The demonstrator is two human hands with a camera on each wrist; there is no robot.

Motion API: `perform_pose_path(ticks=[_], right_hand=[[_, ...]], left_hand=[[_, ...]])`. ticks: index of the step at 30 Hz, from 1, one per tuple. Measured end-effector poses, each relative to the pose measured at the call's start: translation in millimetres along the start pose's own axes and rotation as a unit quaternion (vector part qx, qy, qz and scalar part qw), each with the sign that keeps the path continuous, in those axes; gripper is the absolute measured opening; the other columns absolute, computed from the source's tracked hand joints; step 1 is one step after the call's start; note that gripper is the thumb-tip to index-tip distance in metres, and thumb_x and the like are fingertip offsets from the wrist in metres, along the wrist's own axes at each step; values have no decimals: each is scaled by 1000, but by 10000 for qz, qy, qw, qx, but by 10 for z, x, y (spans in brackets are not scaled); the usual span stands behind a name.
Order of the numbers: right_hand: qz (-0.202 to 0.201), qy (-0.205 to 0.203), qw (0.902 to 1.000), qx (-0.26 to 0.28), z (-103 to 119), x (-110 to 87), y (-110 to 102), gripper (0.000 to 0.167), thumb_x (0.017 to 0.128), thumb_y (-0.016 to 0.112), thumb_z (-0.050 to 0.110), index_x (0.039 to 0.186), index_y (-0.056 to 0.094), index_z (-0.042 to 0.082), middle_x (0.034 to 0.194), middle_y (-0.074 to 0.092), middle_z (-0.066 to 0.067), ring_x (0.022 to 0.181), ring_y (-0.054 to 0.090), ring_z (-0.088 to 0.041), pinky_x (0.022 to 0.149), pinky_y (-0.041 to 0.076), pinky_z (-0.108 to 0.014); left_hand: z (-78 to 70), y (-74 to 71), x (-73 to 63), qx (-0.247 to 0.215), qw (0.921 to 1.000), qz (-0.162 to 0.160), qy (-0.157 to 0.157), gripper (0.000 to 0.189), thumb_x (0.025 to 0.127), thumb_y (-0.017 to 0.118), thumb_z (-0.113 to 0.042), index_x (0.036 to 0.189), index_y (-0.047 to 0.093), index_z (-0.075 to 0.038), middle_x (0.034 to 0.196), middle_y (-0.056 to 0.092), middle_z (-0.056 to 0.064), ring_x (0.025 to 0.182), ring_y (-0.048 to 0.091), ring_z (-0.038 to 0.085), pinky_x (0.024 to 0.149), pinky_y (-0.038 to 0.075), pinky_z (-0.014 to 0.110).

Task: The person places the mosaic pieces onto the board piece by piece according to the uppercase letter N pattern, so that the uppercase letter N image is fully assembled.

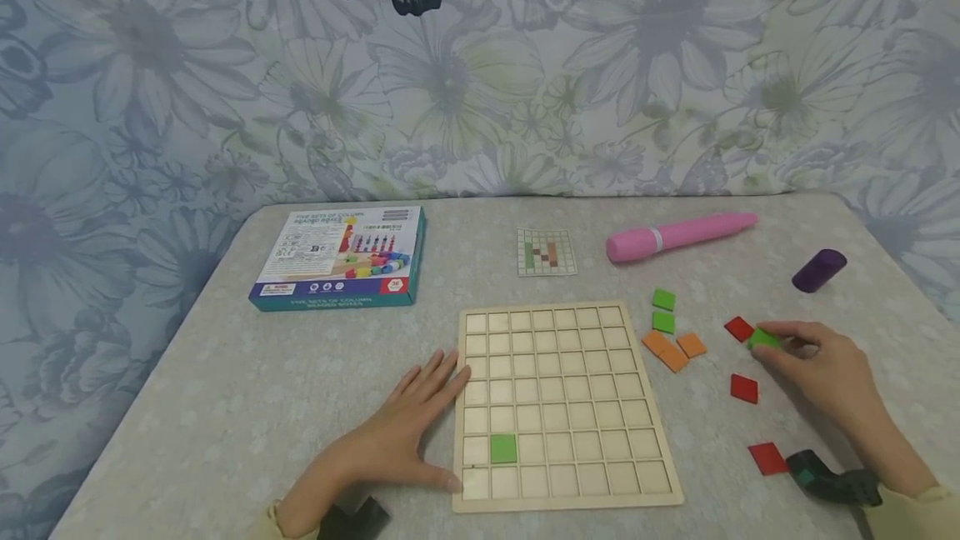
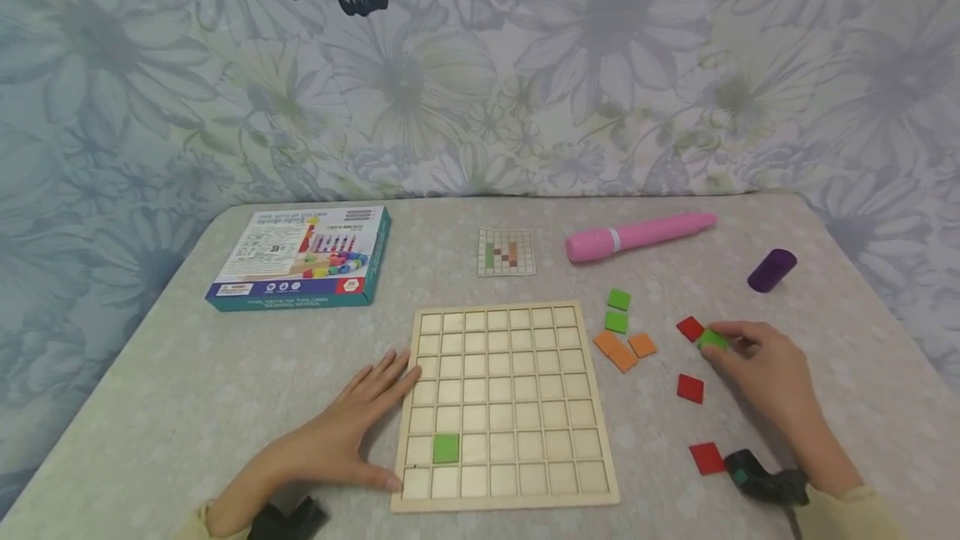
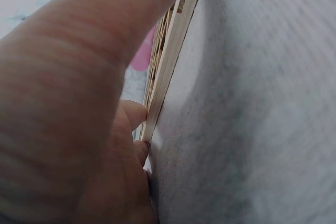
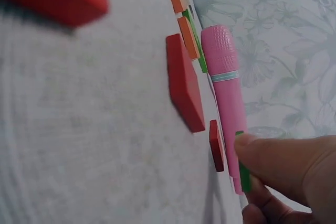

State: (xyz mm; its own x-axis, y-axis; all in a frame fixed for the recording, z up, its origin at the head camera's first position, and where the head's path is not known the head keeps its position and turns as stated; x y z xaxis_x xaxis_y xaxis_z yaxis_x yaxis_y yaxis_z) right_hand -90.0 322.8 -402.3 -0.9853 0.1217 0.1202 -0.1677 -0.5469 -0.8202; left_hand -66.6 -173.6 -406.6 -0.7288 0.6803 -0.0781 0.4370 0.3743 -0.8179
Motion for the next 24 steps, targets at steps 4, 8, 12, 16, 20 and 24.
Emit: perform_pose_path(ticks=[4,8,12,16,20,24], right_hand=[[-100,-175,9998,48,124,-19,-52,40,83,73,29,111,66,1,98,61,-18,80,50,-19,55,39,-29],[-213,-413,9986,258,311,-60,-70,37,82,74,26,112,67,4,98,61,-12,76,46,-7,55,39,-21],[-306,-892,9935,633,611,-69,2,32,81,75,18,110,69,7,93,60,-5,77,47,-8,61,37,-19],[-125,-1288,9846,1173,935,-64,142,29,81,75,14,108,69,7,97,62,-1,83,50,-6,67,39,-19],[355,-1390,9717,1876,1191,-66,315,27,81,74,14,107,69,8,101,63,-2,87,55,-6,71,44,-18],[590,-1759,9542,2348,1387,-87,504,28,77,77,6,104,70,5,97,63,-2,82,58,-11,71,50,-22]], left_hand=[[-7,-12,2,-22,10000,-4,37,117,66,72,-65,152,11,-15,156,-2,5,140,-8,23,109,-1,47],[-21,3,-9,-17,10000,64,13,116,66,71,-65,152,11,-15,156,-2,5,140,-8,23,109,0,48],[-32,8,-30,-31,9999,100,-133,116,66,71,-67,152,11,-16,156,-2,4,139,-8,21,109,-1,47],[-24,9,-35,-6,9998,87,-188,116,66,70,-67,152,11,-17,156,-1,3,139,-9,20,109,-1,47],[-9,10,-20,1,9999,61,-159,116,66,70,-68,152,11,-18,156,-2,2,139,-9,19,109,-1,46],[4,6,-9,-63,9999,56,-119,116,66,70,-67,152,11,-18,156,-2,2,139,-10,18,109,-1,46]])
Point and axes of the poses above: each hand's wrist, its own x-axis towards the middle knuckle, its own y-axis out of the palm, z = x × y, the point moved 1 cm from there along x, towards the middle knuckle
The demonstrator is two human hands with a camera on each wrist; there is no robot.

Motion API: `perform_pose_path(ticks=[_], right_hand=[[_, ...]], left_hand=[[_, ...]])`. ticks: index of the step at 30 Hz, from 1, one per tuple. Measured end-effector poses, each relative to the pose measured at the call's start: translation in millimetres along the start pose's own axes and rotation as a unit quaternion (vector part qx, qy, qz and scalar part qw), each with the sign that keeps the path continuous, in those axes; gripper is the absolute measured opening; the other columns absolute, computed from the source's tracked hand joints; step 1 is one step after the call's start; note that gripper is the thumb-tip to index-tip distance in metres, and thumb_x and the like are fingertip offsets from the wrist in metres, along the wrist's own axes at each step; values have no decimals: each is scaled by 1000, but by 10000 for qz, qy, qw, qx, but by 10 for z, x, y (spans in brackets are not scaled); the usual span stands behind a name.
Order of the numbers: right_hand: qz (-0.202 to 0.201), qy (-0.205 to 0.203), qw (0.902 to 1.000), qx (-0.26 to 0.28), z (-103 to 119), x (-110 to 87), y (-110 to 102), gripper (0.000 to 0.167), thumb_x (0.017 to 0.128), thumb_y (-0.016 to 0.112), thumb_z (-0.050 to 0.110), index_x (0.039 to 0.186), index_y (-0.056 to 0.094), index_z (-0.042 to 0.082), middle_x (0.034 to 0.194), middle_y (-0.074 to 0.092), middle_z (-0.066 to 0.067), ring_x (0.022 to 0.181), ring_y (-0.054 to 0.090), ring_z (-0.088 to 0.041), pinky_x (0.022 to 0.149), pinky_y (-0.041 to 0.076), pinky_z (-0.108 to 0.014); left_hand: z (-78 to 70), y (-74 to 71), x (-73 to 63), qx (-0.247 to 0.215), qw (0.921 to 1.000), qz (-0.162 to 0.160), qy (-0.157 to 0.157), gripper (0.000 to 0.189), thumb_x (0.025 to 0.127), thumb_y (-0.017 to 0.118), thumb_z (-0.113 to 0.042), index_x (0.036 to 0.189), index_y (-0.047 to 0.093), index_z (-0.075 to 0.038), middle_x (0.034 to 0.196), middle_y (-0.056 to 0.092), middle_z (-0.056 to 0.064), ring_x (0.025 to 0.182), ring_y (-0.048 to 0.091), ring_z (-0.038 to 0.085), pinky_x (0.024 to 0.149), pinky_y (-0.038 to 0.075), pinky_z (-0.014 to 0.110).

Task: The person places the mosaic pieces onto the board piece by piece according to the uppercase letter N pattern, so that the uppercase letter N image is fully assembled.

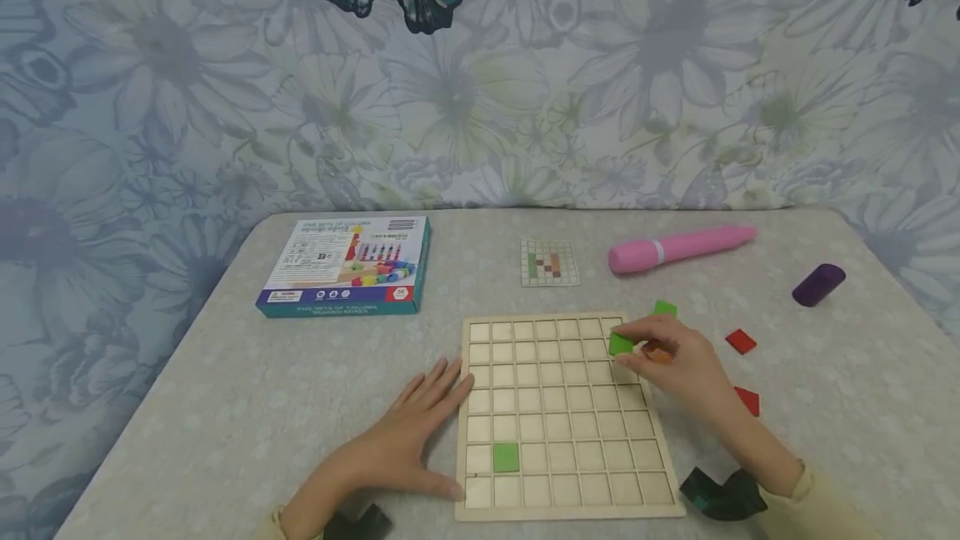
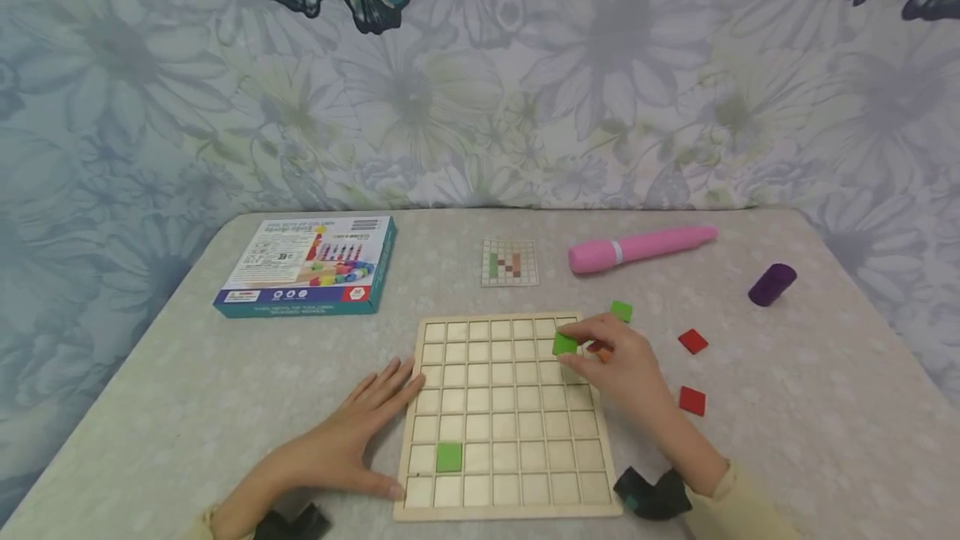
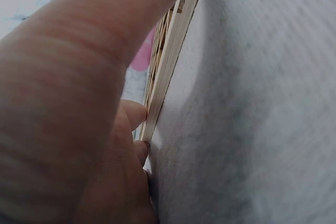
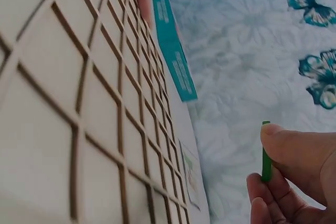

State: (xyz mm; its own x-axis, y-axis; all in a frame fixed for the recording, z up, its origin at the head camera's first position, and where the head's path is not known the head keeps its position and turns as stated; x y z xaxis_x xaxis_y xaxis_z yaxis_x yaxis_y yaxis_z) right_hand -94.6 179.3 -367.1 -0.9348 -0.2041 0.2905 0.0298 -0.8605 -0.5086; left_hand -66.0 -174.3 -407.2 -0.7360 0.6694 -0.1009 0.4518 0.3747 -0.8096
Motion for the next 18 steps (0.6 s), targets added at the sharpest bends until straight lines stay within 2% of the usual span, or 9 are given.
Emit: perform_pose_path(ticks=[5,13,18], right_hand=[[262,-300,9990,197,84,21,333,29,74,78,1,101,71,7,94,62,3,81,59,-12,71,52,-29],[887,202,9955,269,268,-28,879,28,74,80,11,100,72,15,93,60,14,86,56,-11,76,48,-29],[1187,149,9927,150,276,-116,1074,28,73,81,13,99,72,17,90,58,15,82,55,-8,71,47,-26]], left_hand=[[16,6,8,25,9999,-34,100,115,67,70,-66,152,11,-17,156,-2,3,139,-9,19,109,-2,45],[9,-3,-9,71,10000,-36,0,115,66,70,-67,152,11,-17,156,-2,3,139,-9,19,109,-2,44],[5,6,-7,76,10000,-42,-31,115,66,69,-68,152,12,-18,156,-1,2,139,-9,19,109,-2,44]])
Point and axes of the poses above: each hand's wrist, its own x-axis towards the middle knuckle, its own y-axis out of the palm, z = x × y, the point moved 1 cm from there along x, towards the middle knuckle
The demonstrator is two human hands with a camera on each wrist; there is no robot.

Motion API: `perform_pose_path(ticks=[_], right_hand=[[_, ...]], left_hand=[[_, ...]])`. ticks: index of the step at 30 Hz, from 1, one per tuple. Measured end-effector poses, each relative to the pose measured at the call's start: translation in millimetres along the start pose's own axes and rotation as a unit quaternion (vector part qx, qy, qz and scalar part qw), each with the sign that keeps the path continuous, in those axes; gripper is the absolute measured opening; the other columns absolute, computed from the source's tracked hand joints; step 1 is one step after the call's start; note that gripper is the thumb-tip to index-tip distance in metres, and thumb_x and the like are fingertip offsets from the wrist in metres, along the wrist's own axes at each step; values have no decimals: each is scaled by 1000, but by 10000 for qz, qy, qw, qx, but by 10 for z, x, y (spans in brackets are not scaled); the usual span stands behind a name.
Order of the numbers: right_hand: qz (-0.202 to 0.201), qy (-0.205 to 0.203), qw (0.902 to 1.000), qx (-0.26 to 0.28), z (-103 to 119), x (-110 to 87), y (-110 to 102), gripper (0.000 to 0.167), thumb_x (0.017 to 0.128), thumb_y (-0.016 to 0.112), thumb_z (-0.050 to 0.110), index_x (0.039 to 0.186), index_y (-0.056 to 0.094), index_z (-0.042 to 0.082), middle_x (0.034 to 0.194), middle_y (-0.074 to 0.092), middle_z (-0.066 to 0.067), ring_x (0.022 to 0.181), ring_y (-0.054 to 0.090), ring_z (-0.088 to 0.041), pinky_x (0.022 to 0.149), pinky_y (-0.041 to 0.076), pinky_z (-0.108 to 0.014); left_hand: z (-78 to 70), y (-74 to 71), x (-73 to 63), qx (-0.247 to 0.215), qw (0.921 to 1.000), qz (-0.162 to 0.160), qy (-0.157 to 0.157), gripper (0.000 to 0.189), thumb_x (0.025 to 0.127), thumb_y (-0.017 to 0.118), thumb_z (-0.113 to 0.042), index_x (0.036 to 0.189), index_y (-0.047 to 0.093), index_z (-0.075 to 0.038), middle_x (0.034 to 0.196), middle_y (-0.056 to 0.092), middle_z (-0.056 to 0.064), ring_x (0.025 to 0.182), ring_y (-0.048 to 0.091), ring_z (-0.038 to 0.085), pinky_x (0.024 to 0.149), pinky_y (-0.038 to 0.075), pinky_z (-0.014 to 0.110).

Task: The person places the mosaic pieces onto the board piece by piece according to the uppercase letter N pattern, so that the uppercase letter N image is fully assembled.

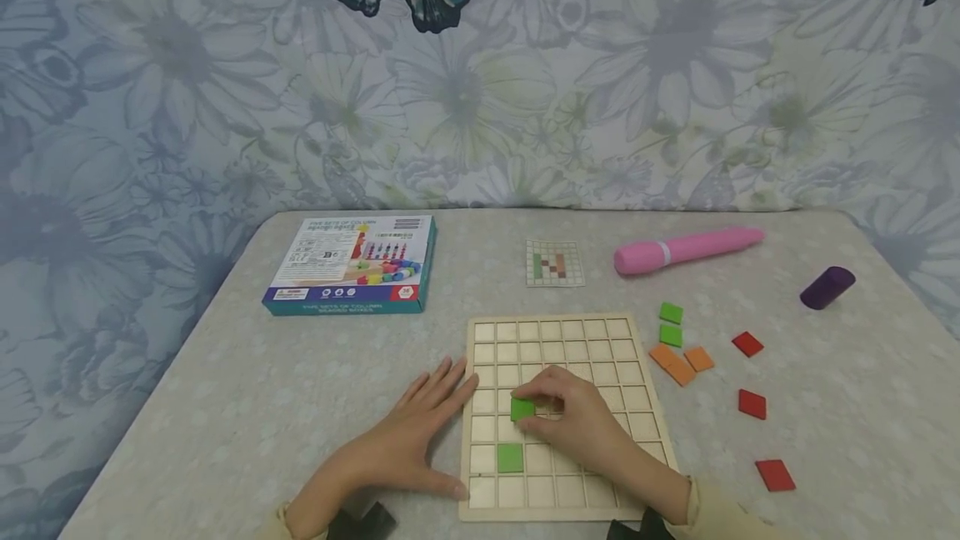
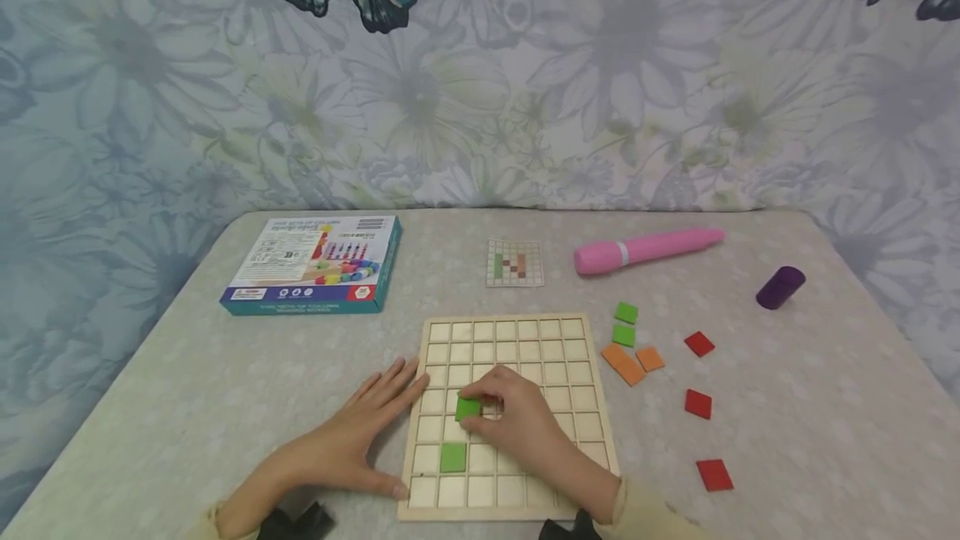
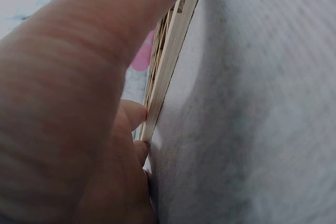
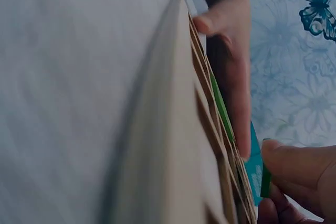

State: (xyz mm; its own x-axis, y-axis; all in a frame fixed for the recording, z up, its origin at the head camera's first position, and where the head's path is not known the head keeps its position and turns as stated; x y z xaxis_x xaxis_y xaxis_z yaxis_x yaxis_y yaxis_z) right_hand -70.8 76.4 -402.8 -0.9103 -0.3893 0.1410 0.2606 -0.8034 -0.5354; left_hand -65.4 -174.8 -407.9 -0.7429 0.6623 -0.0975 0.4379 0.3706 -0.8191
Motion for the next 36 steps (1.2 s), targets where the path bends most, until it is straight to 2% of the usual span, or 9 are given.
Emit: perform_pose_path(ticks=[5,12,19,26,29,31,36], right_hand=[[193,-126,9997,-1,-15,-14,93,29,71,81,10,98,72,14,90,57,14,84,56,-6,75,49,-25],[235,-429,9984,-276,6,-13,147,30,70,82,12,98,71,15,92,59,14,83,55,-6,74,48,-25],[156,-474,9987,-57,31,-29,143,28,71,81,8,96,70,14,93,62,12,83,58,-5,76,49,-25],[169,-329,9992,129,38,-43,115,25,75,78,6,96,69,15,90,63,13,80,58,-5,75,49,-27],[37,-321,9994,108,58,-23,21,24,77,77,6,97,69,15,89,63,11,79,57,-5,72,49,-26],[-146,-382,9991,83,64,-6,-114,23,78,76,4,98,69,14,89,64,8,79,57,-7,70,49,-27],[-757,-281,9963,-305,-70,1,-636,21,81,73,6,101,69,9,90,65,2,79,56,-9,68,48,-27]], left_hand=[[3,4,5,66,10000,-3,42,115,66,68,-69,152,11,-17,156,-2,1,139,-9,18,109,-2,44],[4,-11,-6,146,9998,-72,151,115,67,69,-68,152,10,-16,156,-2,3,140,-8,20,109,-2,44],[-5,-11,-1,9,10000,-6,41,115,66,69,-68,152,11,-17,156,-1,2,139,-8,18,109,-2,44],[-17,-8,12,13,10000,-13,70,115,66,69,-68,152,12,-16,156,-1,3,140,-8,20,109,-2,44],[-17,-7,2,41,10000,-15,70,116,66,69,-67,152,11,-16,156,-2,4,140,-8,20,109,-2,45],[-16,-7,-4,74,10000,-20,60,116,66,69,-68,152,11,-16,156,-2,4,140,-8,20,109,-1,45],[-25,-21,4,75,10000,-5,59,117,65,70,-68,152,11,-16,156,-1,3,140,-8,20,109,-1,45]])
Point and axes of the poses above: each hand's wrist, its own x-axis towards the middle knuckle, its own y-axis out of the palm, z = x × y, the point moved 1 cm from there along x, towards the middle knuckle
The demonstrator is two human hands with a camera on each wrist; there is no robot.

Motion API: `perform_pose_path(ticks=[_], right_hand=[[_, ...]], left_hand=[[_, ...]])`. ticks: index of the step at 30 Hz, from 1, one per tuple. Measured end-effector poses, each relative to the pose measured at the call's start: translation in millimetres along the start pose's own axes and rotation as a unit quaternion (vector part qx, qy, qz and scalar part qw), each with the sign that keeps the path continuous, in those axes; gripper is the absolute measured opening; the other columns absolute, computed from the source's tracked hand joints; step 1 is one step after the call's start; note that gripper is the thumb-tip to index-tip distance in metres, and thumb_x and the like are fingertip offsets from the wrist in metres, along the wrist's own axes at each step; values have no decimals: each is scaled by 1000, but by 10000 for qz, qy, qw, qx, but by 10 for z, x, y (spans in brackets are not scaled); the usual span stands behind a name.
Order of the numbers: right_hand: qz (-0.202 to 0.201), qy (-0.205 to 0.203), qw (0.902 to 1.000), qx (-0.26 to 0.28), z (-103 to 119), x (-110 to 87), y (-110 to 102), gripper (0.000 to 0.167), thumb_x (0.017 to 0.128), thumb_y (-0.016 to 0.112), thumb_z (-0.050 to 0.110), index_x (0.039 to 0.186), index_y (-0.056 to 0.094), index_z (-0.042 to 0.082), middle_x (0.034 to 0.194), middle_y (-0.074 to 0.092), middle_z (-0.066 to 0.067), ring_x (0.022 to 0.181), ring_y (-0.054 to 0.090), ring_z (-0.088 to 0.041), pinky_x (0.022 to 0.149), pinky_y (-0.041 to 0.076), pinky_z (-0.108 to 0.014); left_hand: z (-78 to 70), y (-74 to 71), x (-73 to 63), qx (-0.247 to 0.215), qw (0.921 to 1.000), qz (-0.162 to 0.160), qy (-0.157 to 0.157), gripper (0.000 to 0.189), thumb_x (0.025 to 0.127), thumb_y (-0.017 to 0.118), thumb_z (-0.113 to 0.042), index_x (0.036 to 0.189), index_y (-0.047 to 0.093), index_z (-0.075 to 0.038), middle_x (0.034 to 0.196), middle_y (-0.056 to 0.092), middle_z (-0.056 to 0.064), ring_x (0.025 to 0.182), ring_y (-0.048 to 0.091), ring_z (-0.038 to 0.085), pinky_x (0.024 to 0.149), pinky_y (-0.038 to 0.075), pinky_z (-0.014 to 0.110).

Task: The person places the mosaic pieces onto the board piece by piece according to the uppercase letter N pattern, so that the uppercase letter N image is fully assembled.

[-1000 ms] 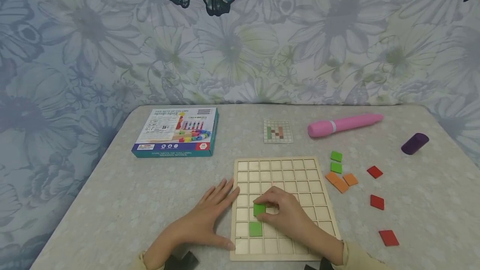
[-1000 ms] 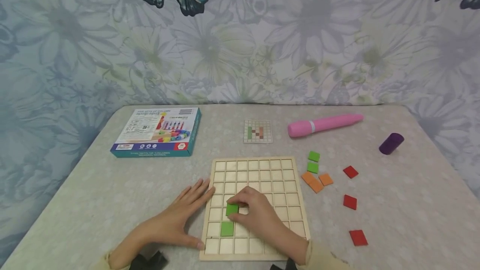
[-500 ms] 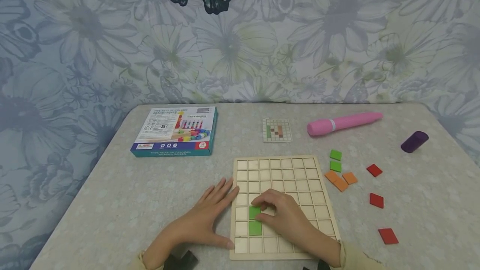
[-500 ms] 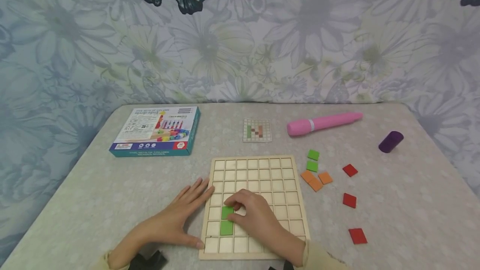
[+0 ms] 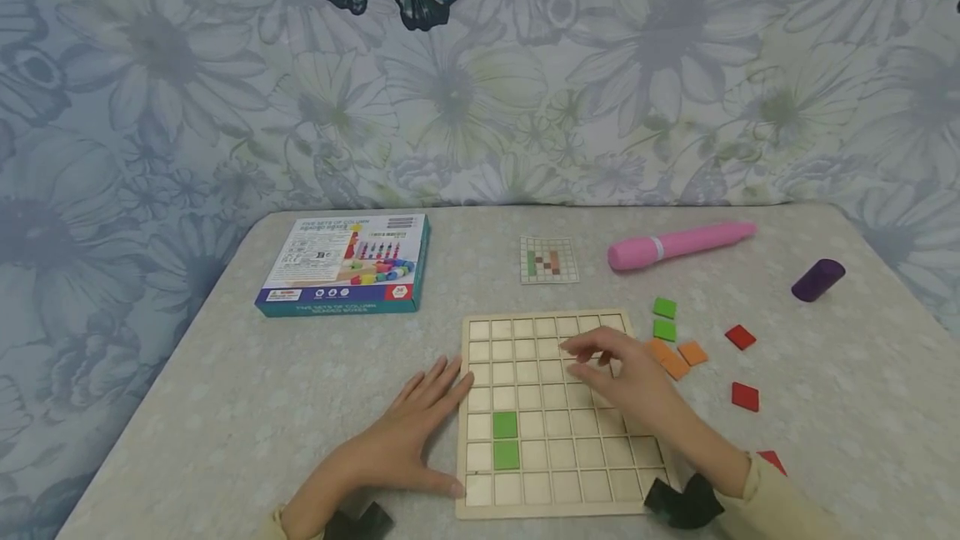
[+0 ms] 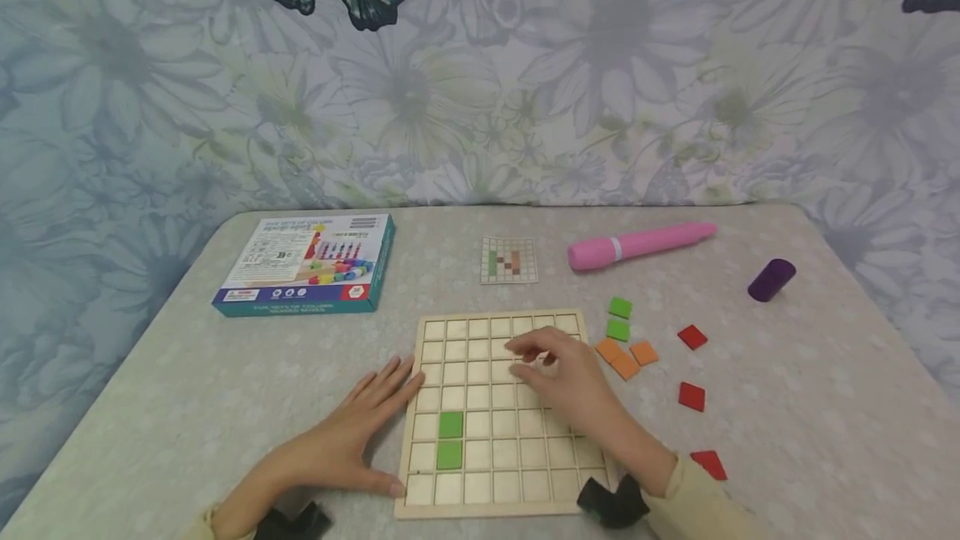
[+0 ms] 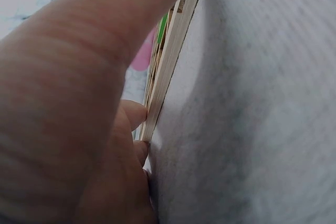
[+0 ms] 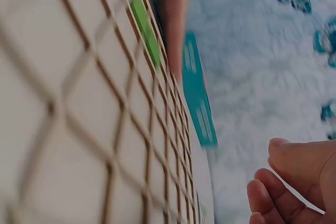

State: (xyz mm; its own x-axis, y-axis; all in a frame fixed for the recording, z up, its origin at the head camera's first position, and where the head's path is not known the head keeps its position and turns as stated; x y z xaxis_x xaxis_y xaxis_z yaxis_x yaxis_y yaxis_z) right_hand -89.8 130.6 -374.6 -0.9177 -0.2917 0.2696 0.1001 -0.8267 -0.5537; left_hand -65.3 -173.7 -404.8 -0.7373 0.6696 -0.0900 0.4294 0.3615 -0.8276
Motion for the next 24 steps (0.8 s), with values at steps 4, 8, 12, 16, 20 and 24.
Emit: perform_pose_path(ticks=[4,8,12,16,20,24], right_hand=[[-451,268,9977,-420,-253,24,-421,20,85,70,10,104,68,6,93,66,-2,81,56,-7,67,46,-22],[-703,538,9941,-630,-520,16,-739,22,89,66,13,109,66,3,98,66,-10,81,56,-6,66,45,-17],[-636,1109,9901,-579,-742,-17,-889,31,93,61,22,115,64,1,105,64,-15,80,57,-5,64,46,-19],[-427,1639,9852,-271,-879,-40,-912,39,93,61,29,120,61,1,113,62,-17,85,57,-3,67,48,-20],[-325,1758,9836,-251,-947,-48,-876,40,91,63,28,120,61,0,114,62,-17,86,57,-5,68,47,-19],[-274,1673,9838,-574,-947,-64,-846,39,89,66,28,118,62,1,111,62,-16,89,58,-17,70,47,-25]], left_hand=[[10,-11,2,-3,10000,19,-25,117,65,70,-68,152,11,-16,156,-2,3,139,-8,20,109,-1,45],[30,-8,-3,-11,10000,26,-51,116,66,69,-68,152,10,-17,156,-2,3,139,-9,20,109,-1,45],[45,1,-10,-48,10000,27,-51,116,66,69,-68,152,10,-18,156,-3,2,139,-9,19,109,-1,45],[51,15,-6,-20,10000,19,-31,116,66,69,-69,152,9,-18,156,-3,1,139,-9,19,109,-2,45],[46,24,3,-88,9999,67,-84,116,66,69,-69,152,10,-19,156,-3,0,139,-10,17,109,-2,44],[35,24,8,-128,9998,110,-119,115,66,69,-69,152,10,-20,156,-3,0,139,-11,17,109,-2,44]])
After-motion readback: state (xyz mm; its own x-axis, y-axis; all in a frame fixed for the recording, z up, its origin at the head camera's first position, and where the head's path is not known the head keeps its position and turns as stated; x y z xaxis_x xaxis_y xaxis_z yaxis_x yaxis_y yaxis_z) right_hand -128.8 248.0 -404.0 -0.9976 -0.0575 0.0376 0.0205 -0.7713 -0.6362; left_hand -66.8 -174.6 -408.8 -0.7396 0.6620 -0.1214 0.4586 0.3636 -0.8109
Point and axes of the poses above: each hand's wrist, its own x-axis towards the middle knuckle, its own y-axis out of the palm, z = x × y, the point moved 1 cm from there along x, towards the middle knuckle
